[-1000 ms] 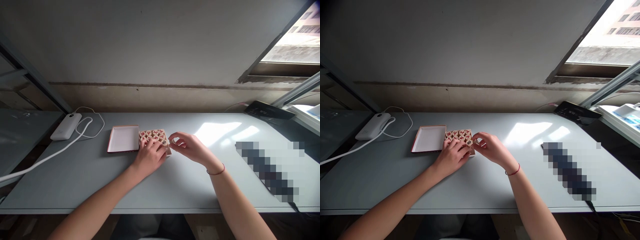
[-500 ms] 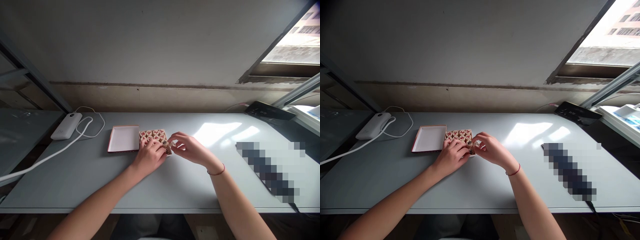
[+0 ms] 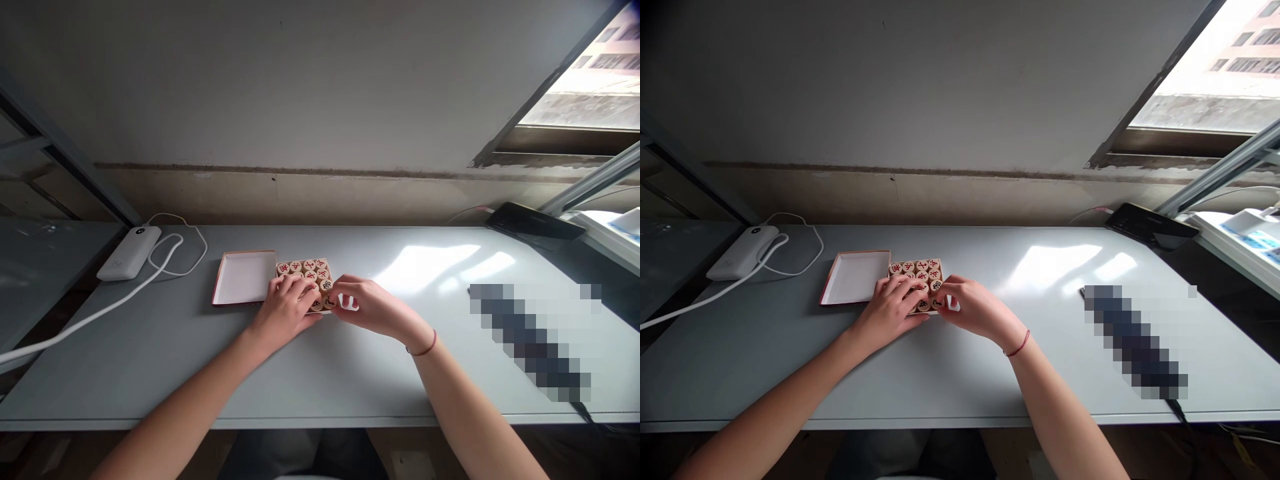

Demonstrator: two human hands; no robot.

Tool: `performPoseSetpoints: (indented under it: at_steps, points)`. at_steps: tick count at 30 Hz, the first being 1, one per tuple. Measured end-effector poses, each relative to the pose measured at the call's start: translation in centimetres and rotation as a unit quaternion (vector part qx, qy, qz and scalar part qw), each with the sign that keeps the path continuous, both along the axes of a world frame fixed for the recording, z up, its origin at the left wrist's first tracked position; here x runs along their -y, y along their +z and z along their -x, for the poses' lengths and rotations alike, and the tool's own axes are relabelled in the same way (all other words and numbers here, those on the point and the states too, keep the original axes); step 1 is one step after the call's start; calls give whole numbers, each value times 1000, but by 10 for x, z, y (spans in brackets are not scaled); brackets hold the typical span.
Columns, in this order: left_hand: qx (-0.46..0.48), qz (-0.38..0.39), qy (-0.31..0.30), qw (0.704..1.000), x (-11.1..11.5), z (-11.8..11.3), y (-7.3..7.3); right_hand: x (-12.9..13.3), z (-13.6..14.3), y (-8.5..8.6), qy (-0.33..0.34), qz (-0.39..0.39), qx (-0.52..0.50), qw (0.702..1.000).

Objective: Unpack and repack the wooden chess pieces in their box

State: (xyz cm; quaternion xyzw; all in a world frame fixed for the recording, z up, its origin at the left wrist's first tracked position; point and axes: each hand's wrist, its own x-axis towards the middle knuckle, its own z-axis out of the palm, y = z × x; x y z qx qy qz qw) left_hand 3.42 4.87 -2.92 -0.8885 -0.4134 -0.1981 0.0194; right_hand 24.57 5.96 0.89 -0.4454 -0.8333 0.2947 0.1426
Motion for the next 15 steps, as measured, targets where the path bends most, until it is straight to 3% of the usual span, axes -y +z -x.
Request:
performPoseSetpoints:
  at_steps: [4, 6, 9, 11, 13, 15]
  points:
    - [14, -6, 14, 1000, -5, 2, 3, -1, 1, -1, -6, -19, -8, 1000]
    - [37, -13, 54, 998, -12, 11, 8, -1, 1, 1, -23, -28, -18, 999]
    - [65, -28, 190, 979, -26, 37, 15, -2, 2, 4, -48, -44, -30, 997]
    - [41, -18, 316, 948, -35, 61, 18, -3, 2, 6, -53, -49, -34, 997]
    - [-2, 41, 410, 911, -43, 85, 18, -2, 3, 7, -54, -47, -38, 997]
    - [-41, 133, 443, 885, -50, 104, 17, -2, 4, 7, -50, -40, -40, 997]
